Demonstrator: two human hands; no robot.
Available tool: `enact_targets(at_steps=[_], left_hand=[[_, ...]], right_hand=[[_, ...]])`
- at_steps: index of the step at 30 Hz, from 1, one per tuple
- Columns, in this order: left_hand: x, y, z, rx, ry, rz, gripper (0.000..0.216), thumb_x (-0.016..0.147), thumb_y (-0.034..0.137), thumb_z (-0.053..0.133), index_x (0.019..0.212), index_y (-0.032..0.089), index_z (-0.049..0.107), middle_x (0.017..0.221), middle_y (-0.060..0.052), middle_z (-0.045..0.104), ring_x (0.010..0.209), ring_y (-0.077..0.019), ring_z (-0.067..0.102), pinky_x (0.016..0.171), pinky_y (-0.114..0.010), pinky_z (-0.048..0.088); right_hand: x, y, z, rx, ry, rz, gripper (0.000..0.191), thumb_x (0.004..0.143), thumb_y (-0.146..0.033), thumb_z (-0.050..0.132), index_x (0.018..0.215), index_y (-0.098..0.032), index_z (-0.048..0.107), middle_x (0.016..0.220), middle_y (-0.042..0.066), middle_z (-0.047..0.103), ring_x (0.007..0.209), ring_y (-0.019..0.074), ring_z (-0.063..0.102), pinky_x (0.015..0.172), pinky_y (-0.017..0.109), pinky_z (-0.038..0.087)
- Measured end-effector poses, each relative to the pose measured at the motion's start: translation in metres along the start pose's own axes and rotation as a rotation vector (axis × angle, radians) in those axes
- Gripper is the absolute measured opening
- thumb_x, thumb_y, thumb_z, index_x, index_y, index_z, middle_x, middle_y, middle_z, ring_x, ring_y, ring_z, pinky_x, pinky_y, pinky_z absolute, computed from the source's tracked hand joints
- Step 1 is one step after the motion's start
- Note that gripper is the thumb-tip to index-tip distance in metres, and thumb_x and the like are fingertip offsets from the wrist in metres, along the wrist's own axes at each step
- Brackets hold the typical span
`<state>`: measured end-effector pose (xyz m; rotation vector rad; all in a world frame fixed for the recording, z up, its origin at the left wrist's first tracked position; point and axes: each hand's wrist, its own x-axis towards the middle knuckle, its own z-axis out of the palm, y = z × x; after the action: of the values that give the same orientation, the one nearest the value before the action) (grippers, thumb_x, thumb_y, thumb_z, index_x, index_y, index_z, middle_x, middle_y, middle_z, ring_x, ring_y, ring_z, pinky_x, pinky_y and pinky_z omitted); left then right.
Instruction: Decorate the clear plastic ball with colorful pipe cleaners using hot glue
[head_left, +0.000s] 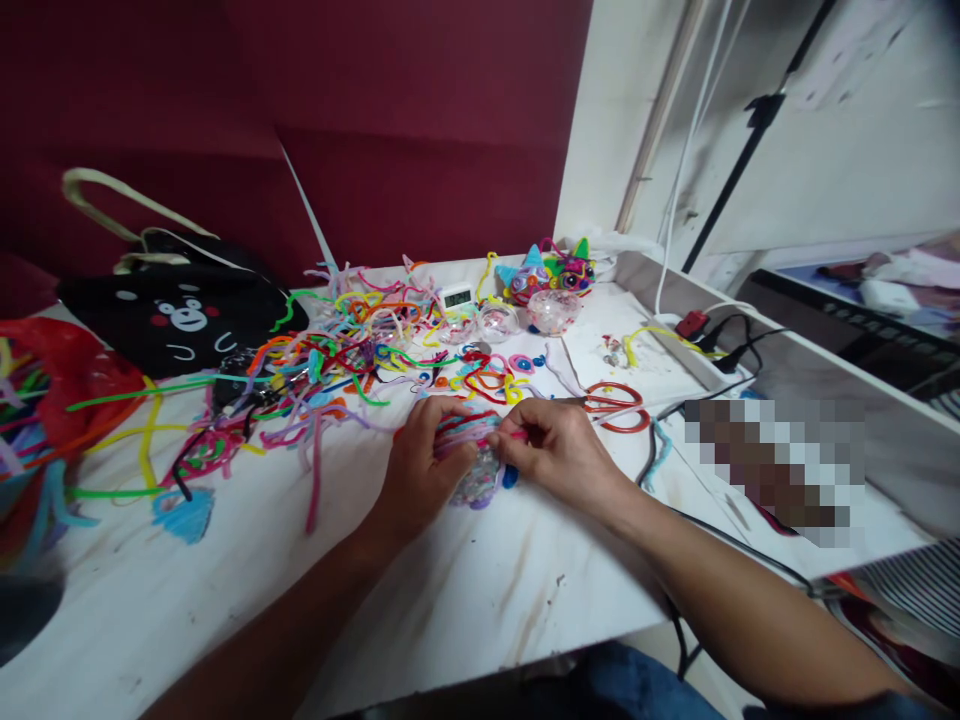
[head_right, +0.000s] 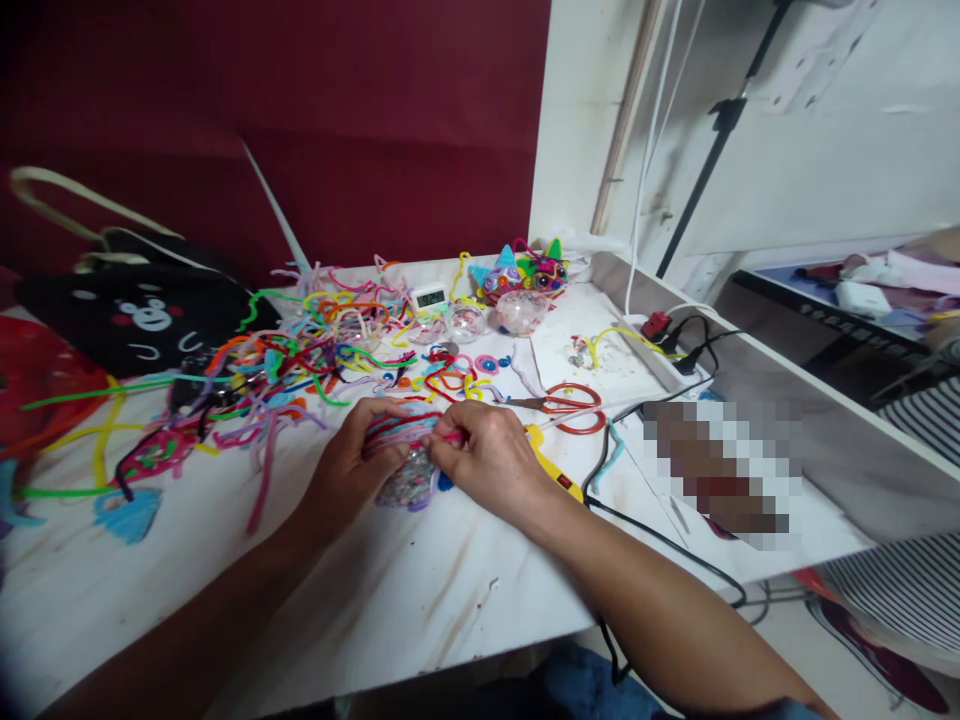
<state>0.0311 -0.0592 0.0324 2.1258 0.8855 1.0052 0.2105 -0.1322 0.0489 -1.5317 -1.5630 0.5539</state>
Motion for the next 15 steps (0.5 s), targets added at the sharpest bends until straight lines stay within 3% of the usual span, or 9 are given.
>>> enact_targets(at_steps=[6,15], left_hand=[[-0.0009,-0.0024,0.0003,-0.01,-0.003,-0.022,0.024,0.081,0.027,0.059,0.104,0.024,0.057,0.106,-0.005,0.064,0.102,-0.0243,0.063,0.089,-0.039,0.053],[-0.0021,-0.0038,0.0006,-0.032,-0.005,-0.024,0.024,0.081,0.027,0.059,0.105,0.025,0.056,0.11,-0.006,0.063,0.105,-0.0257,0.063,0.091,-0.043,0.053]], right_hand=[[0.0024,0.0049,-0.0092,0.04,-0.037,-0.008,0.011,0.085,-0.026,0.067,0.08,-0.016,0.07,0.065,0.0,0.066,0.055,0.0103,0.053,0.053,0.022,0.036],[0.0044,0.0054,-0.002,0.06,-0.024,0.08,0.014,0.08,-0.022,0.071,0.068,-0.016,0.065,0.059,-0.002,0.06,0.053,0.0094,0.049,0.052,0.022,0.032]])
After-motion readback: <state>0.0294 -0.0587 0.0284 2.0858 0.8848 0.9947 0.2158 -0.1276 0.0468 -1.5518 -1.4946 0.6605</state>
